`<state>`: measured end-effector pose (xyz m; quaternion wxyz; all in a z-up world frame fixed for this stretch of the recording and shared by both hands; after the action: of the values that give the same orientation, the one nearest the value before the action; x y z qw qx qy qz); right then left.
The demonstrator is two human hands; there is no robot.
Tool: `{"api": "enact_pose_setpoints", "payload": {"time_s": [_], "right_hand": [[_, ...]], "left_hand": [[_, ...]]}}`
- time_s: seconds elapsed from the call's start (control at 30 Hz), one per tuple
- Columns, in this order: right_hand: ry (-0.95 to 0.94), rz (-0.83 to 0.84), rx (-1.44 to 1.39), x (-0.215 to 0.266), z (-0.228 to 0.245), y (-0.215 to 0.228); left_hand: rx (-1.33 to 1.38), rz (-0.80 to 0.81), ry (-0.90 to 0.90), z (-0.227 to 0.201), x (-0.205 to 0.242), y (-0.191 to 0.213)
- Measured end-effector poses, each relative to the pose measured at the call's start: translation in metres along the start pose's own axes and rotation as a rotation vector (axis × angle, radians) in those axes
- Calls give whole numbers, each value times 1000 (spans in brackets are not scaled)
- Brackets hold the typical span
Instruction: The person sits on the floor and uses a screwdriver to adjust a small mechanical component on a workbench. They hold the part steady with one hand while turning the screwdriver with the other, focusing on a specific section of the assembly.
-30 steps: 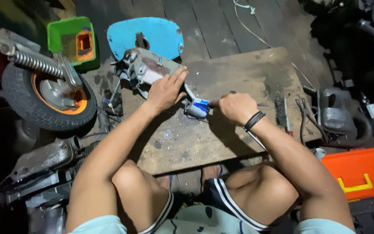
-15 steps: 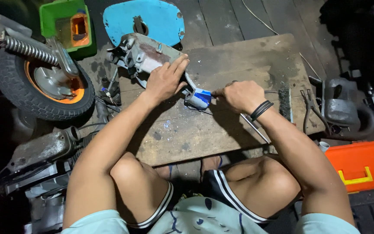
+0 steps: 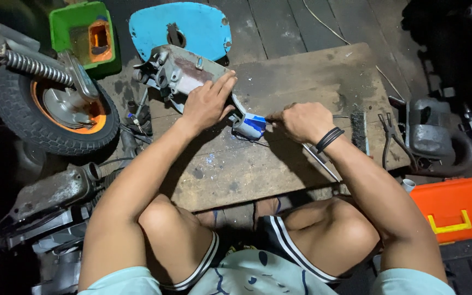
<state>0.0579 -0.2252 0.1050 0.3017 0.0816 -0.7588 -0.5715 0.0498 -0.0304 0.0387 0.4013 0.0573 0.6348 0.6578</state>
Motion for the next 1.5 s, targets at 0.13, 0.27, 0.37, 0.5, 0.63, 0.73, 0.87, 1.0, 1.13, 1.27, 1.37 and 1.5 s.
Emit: {"api": "enact_pose_setpoints", "payload": {"time_s": [0.13,0.27,0.37,0.5,0.63,0.73,0.87,1.0,1.13,1.27,1.37,1.5], "right_hand": [[16,24,20,3,4,9],[-48,74,-25,2,-1,-1],[-13,149,-115,5,4,14],[-36,130,-42,5,6,14],[-65,75,40,5,6,11],[-30,58,33,-5,6,-6],[-20,-21,36,-33,0,-48],[-27,-7,-10,6,7,2],[-30,31,-12,14,11,9],[-30,11,21,8,12,9],[-10,4,26,8,15,10],[-22,-4,66,-14,11,-14]], "left_hand": [[-15,-22,-7,0,0,0],[-42,-37,-3,1,0,-2],[-41,-39,-12,1,1,-2],[-50,-43,-28,0,2,-1],[-14,-20,-19,-1,-2,5],[0,-24,-11,0,-2,5],[-64,-32,4,-1,1,6],[-92,-41,1,-4,-5,16],[-110,-37,18,-2,-2,10],[-106,-33,15,-4,-2,13],[-80,-25,19,-2,-1,8],[-76,7,34,-2,-1,6]]}}
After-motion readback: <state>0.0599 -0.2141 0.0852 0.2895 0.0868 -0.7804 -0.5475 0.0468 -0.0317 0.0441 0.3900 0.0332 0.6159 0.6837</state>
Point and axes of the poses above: each hand's wrist, its own x-axis away from the middle knuckle, its own y-axis out of the back of the hand, z = x × y, the point moved 7 cm from there along -x, towards the middle knuckle, and after that the axes turned 12 degrees about -y, right-handed, at the moved point
